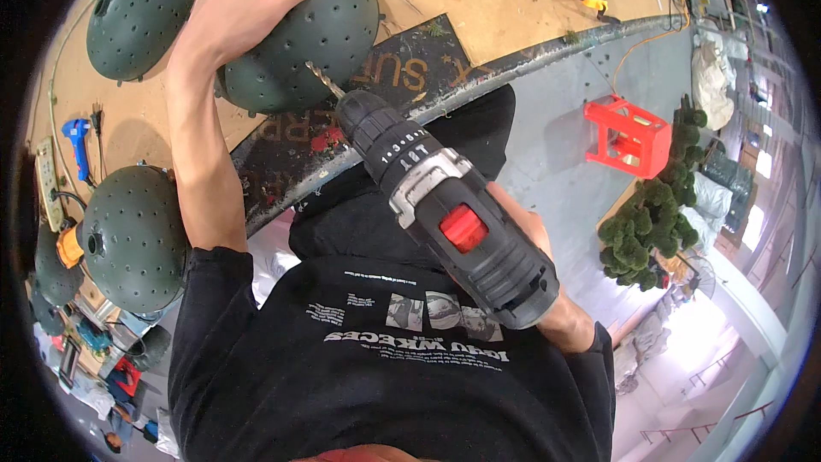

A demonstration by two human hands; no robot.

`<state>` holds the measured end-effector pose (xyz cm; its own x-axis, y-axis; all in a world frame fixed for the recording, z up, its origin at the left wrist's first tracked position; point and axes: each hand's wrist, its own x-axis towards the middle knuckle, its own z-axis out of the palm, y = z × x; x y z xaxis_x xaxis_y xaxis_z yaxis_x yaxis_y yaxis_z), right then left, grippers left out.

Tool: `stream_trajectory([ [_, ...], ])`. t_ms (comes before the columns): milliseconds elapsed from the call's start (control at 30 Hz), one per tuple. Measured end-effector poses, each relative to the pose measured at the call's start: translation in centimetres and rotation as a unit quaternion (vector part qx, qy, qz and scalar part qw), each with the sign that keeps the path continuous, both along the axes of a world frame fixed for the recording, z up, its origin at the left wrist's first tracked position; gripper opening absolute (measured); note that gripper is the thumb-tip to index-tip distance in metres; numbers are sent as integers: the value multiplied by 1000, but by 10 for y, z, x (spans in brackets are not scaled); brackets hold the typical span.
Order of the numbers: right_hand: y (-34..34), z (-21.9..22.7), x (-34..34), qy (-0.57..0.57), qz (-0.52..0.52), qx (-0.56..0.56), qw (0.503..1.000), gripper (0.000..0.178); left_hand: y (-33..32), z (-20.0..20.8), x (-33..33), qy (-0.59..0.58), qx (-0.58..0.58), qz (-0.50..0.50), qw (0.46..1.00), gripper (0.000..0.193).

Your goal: The person assembles green plastic hemispherical components by drilling holes into them with a power drill at an industrial workbench.

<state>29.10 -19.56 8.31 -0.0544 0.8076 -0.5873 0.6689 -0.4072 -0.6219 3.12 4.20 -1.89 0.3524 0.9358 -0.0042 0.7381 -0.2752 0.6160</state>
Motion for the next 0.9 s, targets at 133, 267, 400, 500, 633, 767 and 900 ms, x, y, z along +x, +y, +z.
stream_trajectory([
  [133,2,5,-6,-57,51,71,994,56,-2,3,-2,20,13,-15,1000,54],
  [267,5,11,-5,-95,116,57,987,50,-3,-1,-3,19,9,-1,1000,52],
  [400,6,17,-17,-84,86,2,993,35,-4,7,-3,10,-2,-2,1000,51],
  [500,7,17,-20,-94,96,20,991,33,-6,16,-1,1,-18,1,1000,51],
  [633,14,-4,-34,-35,-7,7,999,29,-8,5,4,4,19,-9,1000,49],
  [767,27,-28,-34,-8,6,35,999,29,-14,22,9,-29,8,23,999,49],
  [900,11,-7,-28,-35,18,62,997,34,-13,-1,7,-47,8,10,999,49],
])
